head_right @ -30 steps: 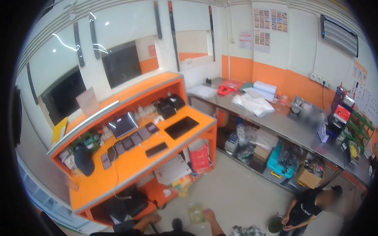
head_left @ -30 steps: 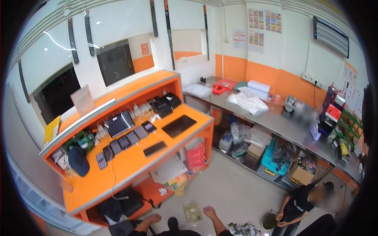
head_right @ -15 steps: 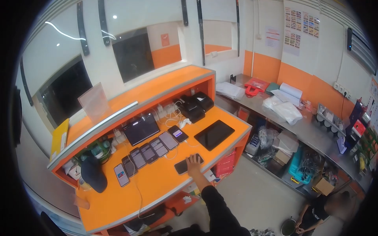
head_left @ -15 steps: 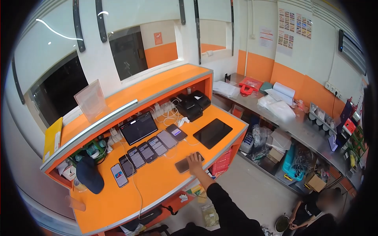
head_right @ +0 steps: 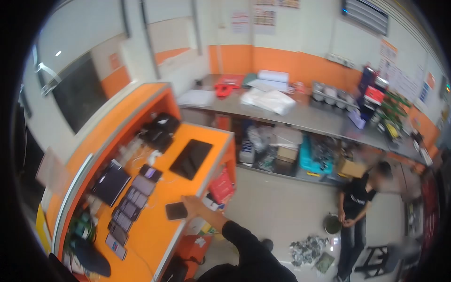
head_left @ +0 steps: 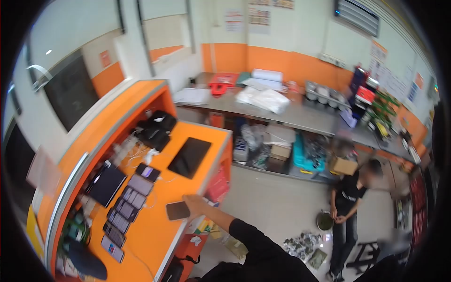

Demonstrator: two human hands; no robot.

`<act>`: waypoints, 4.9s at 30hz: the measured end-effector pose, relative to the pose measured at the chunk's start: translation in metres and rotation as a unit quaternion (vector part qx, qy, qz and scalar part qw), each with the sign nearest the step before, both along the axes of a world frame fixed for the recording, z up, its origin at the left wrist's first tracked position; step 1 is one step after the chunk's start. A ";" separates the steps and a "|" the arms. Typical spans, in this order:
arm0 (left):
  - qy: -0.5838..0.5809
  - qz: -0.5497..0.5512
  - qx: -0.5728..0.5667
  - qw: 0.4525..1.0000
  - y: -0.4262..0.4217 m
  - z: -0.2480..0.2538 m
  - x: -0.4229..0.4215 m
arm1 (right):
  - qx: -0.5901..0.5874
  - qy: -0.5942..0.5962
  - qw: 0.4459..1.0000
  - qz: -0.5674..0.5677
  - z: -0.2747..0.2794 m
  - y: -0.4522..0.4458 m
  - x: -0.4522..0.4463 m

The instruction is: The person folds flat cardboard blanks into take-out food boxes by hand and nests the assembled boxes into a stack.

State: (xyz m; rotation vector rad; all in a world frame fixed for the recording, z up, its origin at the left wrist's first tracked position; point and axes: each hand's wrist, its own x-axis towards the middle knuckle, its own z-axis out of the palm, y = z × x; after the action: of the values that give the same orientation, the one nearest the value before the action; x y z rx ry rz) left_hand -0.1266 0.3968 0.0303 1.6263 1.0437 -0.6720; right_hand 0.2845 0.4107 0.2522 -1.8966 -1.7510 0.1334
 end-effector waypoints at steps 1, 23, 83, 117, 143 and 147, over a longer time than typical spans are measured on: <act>0.000 -0.023 -0.001 1.000 0.005 0.000 0.018 | -0.002 0.004 1.000 -0.027 0.000 -0.023 0.005; -0.135 -0.350 -0.010 0.927 -0.124 -0.014 0.659 | -0.131 0.570 0.455 -0.671 -0.220 -0.634 0.104; -0.621 -0.639 0.069 0.449 -0.712 -0.026 1.156 | 0.407 0.671 -0.077 -0.615 -0.258 -0.329 0.266; 0.195 -0.963 -0.010 -0.187 -0.362 -0.055 0.939 | 0.567 0.560 -0.196 -0.571 -0.295 -0.204 0.274; -0.270 -0.951 -0.109 0.109 -0.812 -0.522 0.722 | 0.298 0.475 -0.017 -0.828 -0.713 -0.447 -0.027; 0.147 -0.978 0.143 -0.031 -0.814 -0.535 0.752 | 0.162 0.583 0.046 -0.795 -0.740 -0.491 0.004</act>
State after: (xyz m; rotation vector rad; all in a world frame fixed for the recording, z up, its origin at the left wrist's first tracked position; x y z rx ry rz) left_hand 0.6257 -0.4168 -0.5043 -1.0826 1.3843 1.3304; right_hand 0.2883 -0.0800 -0.4882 -1.1287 1.6195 0.2128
